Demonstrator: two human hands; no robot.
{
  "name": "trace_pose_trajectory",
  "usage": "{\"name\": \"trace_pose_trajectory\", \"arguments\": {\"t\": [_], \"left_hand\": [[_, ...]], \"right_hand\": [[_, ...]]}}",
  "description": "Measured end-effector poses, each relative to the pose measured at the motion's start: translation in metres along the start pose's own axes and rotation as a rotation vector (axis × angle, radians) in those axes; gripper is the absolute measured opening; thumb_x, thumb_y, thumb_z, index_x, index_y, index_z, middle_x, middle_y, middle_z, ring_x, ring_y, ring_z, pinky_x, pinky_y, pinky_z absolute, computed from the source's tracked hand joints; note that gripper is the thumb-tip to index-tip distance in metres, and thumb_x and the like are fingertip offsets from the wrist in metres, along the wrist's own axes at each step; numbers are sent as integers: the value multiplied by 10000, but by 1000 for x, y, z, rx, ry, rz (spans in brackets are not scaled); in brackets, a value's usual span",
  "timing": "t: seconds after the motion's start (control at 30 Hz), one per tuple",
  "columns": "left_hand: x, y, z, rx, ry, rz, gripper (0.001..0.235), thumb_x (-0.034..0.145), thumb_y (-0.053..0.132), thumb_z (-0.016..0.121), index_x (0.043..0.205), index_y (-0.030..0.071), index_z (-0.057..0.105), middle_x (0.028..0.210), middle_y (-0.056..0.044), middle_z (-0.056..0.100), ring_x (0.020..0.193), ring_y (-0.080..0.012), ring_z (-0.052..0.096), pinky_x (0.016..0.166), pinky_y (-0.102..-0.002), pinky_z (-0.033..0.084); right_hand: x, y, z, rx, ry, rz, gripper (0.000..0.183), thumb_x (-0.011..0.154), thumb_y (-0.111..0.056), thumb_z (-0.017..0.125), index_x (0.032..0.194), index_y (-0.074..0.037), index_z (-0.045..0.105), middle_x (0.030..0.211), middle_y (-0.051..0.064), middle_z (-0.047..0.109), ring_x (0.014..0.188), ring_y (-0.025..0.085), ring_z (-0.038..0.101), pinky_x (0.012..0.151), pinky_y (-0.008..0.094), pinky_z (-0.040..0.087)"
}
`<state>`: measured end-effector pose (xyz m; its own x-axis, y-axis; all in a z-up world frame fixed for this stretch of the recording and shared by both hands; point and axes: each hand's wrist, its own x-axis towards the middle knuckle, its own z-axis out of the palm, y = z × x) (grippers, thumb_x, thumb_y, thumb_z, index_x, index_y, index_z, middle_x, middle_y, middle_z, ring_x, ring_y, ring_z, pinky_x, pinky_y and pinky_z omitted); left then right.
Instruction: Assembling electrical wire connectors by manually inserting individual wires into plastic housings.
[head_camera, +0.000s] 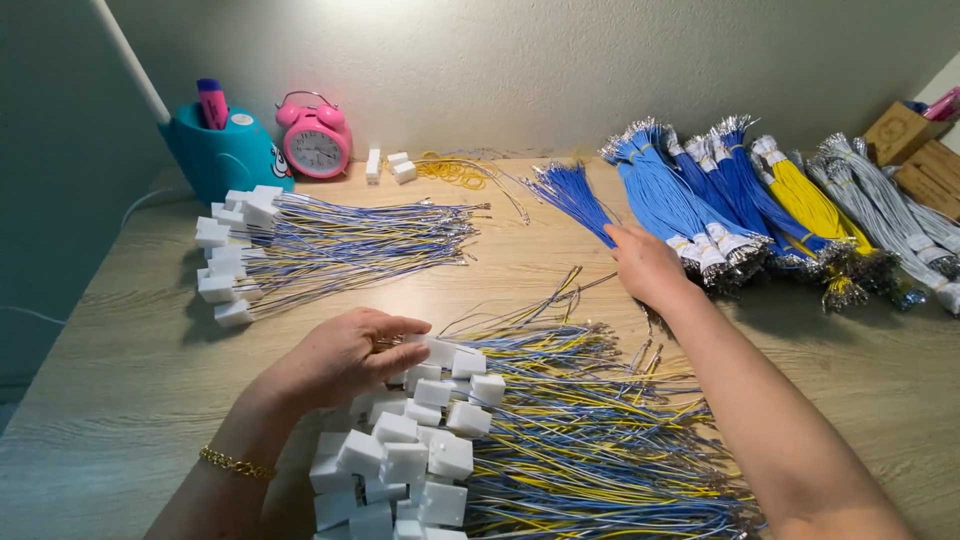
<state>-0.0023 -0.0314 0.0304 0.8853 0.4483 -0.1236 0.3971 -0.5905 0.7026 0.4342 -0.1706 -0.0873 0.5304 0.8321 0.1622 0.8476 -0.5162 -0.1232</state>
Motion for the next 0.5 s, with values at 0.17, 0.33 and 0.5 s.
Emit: {"name": "trace_pose_trajectory", "arguments": {"t": [0.17, 0.33, 0.5], "left_hand": [[-1, 3, 0, -25, -56, -27, 420, 895, 400, 584, 1235, 183, 702, 1101, -196, 721, 1208, -378, 581, 1009, -473, 460], [0, 1, 0, -14, -77, -25, 420, 891, 376, 601, 1255, 185, 688, 1108, -195, 718, 1193, -388, 585, 992, -493, 473], [4, 1, -1, 0, -90, -37, 408, 877, 362, 624, 1248, 206, 690, 1114, -184, 727, 1180, -397, 587, 983, -516, 476]], "right_hand": [[5, -7, -18, 57, -26, 68, 459, 938, -245, 531, 1395, -279, 499, 1390, 31, 492, 1277, 293, 510, 1042, 486, 420], [-45, -54, -74, 73, 94, -62, 202, 897, -248, 646, 1092, -224, 690, 1132, 98, 590, 1129, 386, 578, 999, 466, 438], [-65, -83, -101, 12, -237, -46, 163, 869, -287, 623, 998, -244, 712, 1001, 91, 652, 1069, 334, 631, 958, 441, 481]]}}
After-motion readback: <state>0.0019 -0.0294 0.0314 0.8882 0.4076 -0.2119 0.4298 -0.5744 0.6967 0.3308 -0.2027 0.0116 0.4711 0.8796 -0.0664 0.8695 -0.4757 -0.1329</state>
